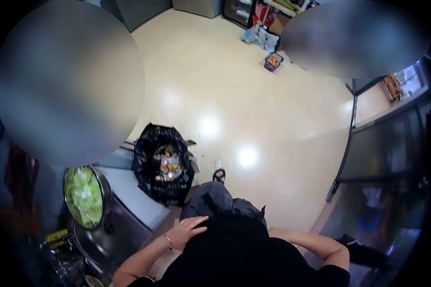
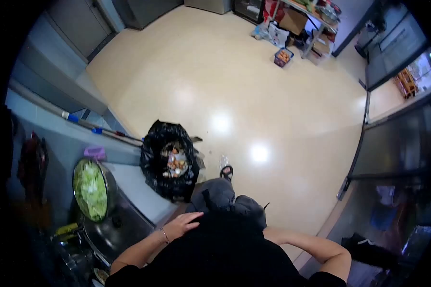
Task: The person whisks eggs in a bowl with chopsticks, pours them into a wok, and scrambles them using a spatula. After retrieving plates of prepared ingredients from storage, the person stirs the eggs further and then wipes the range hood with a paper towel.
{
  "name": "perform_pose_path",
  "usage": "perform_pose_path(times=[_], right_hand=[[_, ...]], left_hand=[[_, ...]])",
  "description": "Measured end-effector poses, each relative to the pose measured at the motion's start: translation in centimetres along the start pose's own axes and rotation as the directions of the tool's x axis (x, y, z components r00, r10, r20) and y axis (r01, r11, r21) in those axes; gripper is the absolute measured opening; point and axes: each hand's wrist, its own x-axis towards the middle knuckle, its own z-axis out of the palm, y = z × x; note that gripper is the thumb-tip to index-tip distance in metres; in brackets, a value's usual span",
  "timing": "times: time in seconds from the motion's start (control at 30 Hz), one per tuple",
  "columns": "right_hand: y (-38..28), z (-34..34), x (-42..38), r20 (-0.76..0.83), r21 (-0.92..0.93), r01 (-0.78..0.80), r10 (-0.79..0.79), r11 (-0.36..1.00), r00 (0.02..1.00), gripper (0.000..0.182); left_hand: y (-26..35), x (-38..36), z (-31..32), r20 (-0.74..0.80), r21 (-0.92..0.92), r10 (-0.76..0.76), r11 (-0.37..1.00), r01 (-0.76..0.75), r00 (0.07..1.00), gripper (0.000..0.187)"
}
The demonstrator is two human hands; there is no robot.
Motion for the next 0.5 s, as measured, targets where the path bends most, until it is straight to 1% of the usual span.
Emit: perform_pose_path(times=[0.03, 0.07, 0.1, 0.13, 0.17, 0.2, 0.23, 0.3, 0.33, 0.37, 0.4, 0.43, 0.47, 0.5], right_hand=[[0.6, -2.8, 0.9, 0.009, -0.022, -0.004, 0.005, 1.0, 1.0, 0.025], [1.3, -4.9, 1.3, 0.056, -0.045, 0.012, -0.01, 0.999, 0.998, 0.025], [1.9, -7.3, 1.4, 0.112, -0.062, 0.03, -0.023, 0.998, 0.993, 0.025], [0.7, -10.1, 1.6, 0.153, -0.071, 0.028, -0.017, 0.997, 0.988, 0.025], [-0.6, -13.1, 2.6, 0.164, -0.01, 0.059, -0.057, 0.998, 0.985, 0.025], [-1.7, -16.5, 4.0, 0.165, 0.046, 0.096, -0.103, 0.994, 0.981, 0.025], [-2.1, -19.6, 5.3, 0.188, 0.024, 0.113, -0.116, 0.993, 0.975, 0.025], [-2.1, -25.1, 7.9, 0.222, -0.016, 0.161, -0.154, 0.987, 0.963, 0.025], [-1.2, -27.4, 9.2, 0.274, -0.07, 0.127, -0.103, 0.989, 0.956, 0.025], [0.7, -29.4, 10.5, 0.317, -0.086, 0.14, -0.106, 0.986, 0.943, 0.025], [3.4, -31.6, 12.1, 0.443, -0.313, 0.153, 0.001, 0.937, 0.897, 0.026], [4.8, -34.8, 14.2, 0.53, -0.523, 0.205, 0.128, 0.827, 0.838, 0.028], [3.5, -39.2, 16.5, 0.566, -0.544, 0.251, 0.129, 0.8, 0.814, 0.028], [0.1, -43.6, 18.7, 0.52, -0.488, 0.18, 0.118, 0.854, 0.846, 0.027]], left_hand=[[-1.5, 1.6, -1.5, -0.012, -0.04, 0.004, 0.999, -0.004, 1.0, 0.087], [-2.5, 3.0, -3.1, -0.051, -0.137, 0.027, 0.99, -0.034, 0.998, 0.089], [-3.1, 3.8, -4.8, -0.088, -0.159, 0.012, 0.987, -0.026, 0.996, 0.089], [-2.7, 4.6, -6.9, -0.049, -0.093, -0.017, 0.996, 0.012, 0.999, 0.09], [-3.0, 5.3, -9.1, -0.007, -0.014, -0.051, 0.999, 0.051, 0.999, 0.09], [-3.8, 5.9, -9.9, -0.091, -0.088, -0.072, 0.994, 0.064, 0.993, 0.092], [-4.7, 6.2, -10.9, -0.056, -0.059, -0.126, 0.991, 0.122, 0.99, 0.092], [-6.9, 7.0, -12.6, -0.165, -0.133, -0.169, 0.98, 0.148, 0.972, 0.094], [-8.4, 7.6, -13.1, -0.225, -0.186, -0.177, 0.973, 0.136, 0.958, 0.095], [-9.6, 8.3, -13.9, -0.263, -0.193, -0.203, 0.969, 0.155, 0.943, 0.095], [-10.9, 9.1, -15.1, -0.288, -0.209, -0.271, 0.954, 0.216, 0.918, 0.097], [-12.5, 9.9, -16.8, -0.347, -0.192, -0.247, 0.963, 0.189, 0.905, 0.1], [-14.1, 10.6, -18.3, -0.404, -0.172, -0.222, 0.971, 0.165, 0.887, 0.102], [-15.6, 11.4, -20.4, -0.453, -0.169, -0.247, 0.967, 0.19, 0.857, 0.102]])
